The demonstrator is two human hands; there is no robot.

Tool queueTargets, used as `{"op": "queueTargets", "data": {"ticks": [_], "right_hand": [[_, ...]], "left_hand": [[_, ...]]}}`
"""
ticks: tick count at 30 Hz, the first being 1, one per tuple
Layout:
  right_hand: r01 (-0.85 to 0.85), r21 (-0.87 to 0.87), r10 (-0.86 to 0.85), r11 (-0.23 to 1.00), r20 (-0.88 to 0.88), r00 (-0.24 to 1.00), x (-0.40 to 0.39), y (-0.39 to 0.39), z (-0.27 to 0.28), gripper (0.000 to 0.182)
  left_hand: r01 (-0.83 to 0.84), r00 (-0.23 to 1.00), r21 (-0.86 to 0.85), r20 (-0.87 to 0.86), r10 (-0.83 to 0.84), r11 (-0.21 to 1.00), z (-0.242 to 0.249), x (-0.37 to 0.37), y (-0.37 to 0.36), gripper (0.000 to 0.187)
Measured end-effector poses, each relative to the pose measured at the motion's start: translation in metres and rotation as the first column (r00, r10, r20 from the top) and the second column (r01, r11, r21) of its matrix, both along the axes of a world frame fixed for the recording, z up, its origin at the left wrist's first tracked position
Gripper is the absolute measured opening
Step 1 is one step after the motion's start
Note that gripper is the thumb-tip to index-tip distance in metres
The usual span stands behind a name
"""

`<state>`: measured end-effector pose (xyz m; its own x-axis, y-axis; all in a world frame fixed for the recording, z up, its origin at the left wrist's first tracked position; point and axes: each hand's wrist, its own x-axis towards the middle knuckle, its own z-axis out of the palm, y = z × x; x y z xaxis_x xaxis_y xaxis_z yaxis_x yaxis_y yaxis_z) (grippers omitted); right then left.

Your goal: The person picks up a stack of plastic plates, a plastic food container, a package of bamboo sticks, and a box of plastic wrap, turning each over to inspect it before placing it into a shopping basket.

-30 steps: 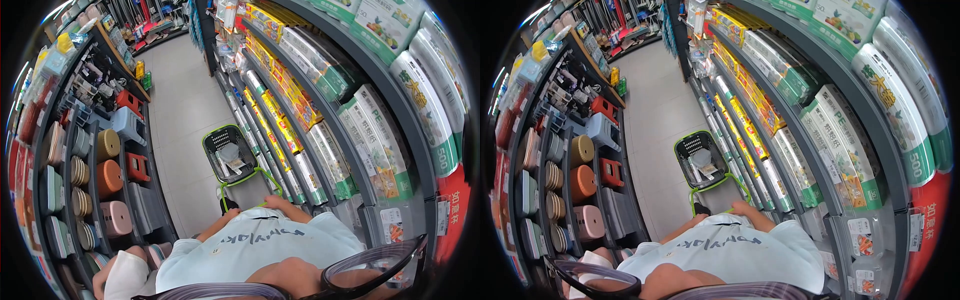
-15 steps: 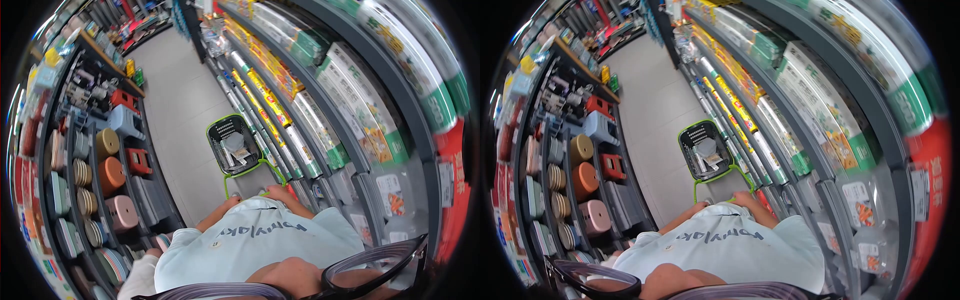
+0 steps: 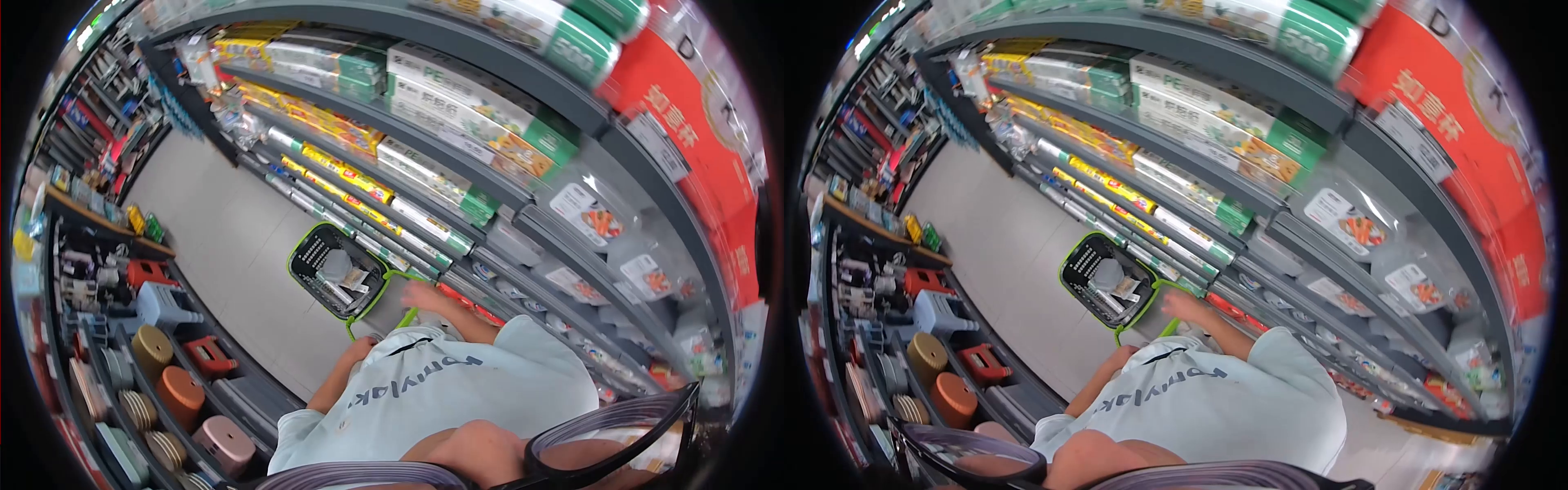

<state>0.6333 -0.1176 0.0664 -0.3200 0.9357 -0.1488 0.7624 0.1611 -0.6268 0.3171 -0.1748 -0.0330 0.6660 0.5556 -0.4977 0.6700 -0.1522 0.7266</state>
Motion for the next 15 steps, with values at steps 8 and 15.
{"op": "queueTargets", "data": {"ticks": [8,15], "right_hand": [[0.610,0.770,-0.366,0.189,-0.521,0.771,0.062,0.001,0.332,0.028],[0.685,0.725,-0.497,0.066,-0.572,0.653,0.084,-0.009,0.406,0.061]], "left_hand": [[-0.489,0.791,0.502,0.599,0.121,0.713,0.283,0.111,0.217,0.028],[-0.713,0.566,0.481,0.824,0.014,0.510,0.524,0.225,0.283,0.063]]}}
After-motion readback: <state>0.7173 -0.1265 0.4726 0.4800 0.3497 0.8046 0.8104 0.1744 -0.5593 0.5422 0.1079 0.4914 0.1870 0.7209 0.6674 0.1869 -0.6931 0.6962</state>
